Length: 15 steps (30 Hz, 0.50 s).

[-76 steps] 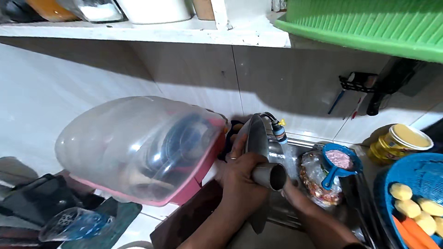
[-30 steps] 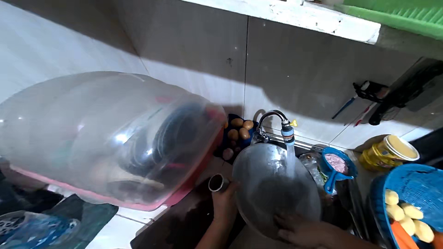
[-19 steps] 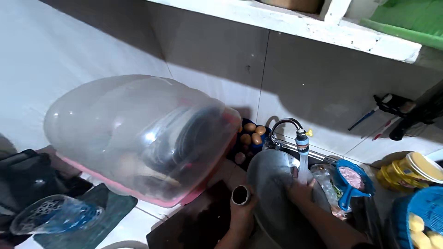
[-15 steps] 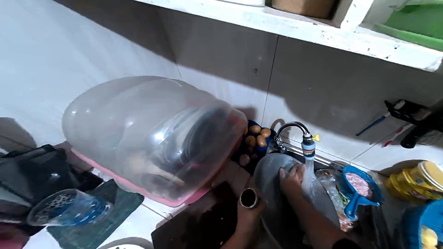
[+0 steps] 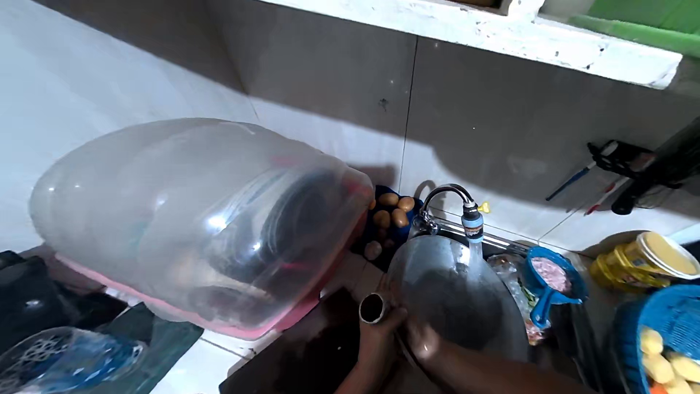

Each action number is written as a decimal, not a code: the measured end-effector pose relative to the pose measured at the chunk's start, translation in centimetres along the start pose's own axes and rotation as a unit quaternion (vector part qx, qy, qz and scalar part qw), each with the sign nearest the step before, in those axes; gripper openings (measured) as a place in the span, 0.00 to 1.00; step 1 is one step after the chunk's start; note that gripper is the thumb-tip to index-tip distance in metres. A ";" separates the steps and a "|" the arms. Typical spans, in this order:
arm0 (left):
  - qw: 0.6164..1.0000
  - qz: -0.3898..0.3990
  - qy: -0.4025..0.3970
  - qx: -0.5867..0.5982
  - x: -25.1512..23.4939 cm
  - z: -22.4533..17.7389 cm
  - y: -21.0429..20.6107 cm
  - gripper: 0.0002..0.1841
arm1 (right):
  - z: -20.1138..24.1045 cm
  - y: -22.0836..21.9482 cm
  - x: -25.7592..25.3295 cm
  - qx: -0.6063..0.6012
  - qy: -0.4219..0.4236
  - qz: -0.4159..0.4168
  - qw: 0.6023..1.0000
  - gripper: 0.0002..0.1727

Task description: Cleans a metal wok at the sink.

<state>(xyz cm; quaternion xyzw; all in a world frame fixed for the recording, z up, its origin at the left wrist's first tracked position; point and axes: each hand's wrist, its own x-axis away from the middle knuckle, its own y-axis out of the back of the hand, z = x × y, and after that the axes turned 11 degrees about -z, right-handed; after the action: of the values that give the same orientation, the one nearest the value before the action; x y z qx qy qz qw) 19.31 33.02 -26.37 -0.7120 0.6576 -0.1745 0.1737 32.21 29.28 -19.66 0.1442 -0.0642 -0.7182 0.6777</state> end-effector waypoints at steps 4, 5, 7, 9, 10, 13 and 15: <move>1.000 0.013 -0.012 0.007 -0.3 -1.1 -0.3 0.17 | 6.6 9.5 7.8 0.011 -0.127 0.259 0.957 0.39; 1.000 0.019 -0.021 0.008 -0.5 -0.9 -0.1 0.16 | 5.4 11.8 9.3 0.049 -0.129 0.297 0.945 0.39; 0.999 0.023 -0.030 0.002 -0.7 -0.7 0.3 0.16 | -1.0 15.1 12.3 0.134 -0.147 0.276 0.940 0.38; 0.999 0.023 -0.029 -0.001 -0.5 -1.0 0.3 0.16 | -11.4 18.4 14.3 0.312 -0.126 0.228 0.914 0.41; 0.999 0.023 -0.030 0.003 -0.5 -1.1 0.2 0.16 | -17.0 19.8 14.7 0.390 -0.122 0.184 0.894 0.47; 0.999 0.023 -0.038 0.017 -0.5 -0.9 0.1 0.17 | -27.7 21.3 12.2 0.547 -0.106 0.049 0.829 0.63; 0.999 0.017 -0.033 0.019 -0.4 -1.1 -0.1 0.17 | -31.2 20.3 8.7 0.604 -0.071 -0.047 0.793 0.63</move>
<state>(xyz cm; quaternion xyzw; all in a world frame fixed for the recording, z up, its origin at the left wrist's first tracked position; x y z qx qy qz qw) 18.83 33.44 -25.31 -0.7026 0.6600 -0.1608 0.2118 60.43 22.38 -44.51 0.4754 -0.5259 -0.5728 0.4114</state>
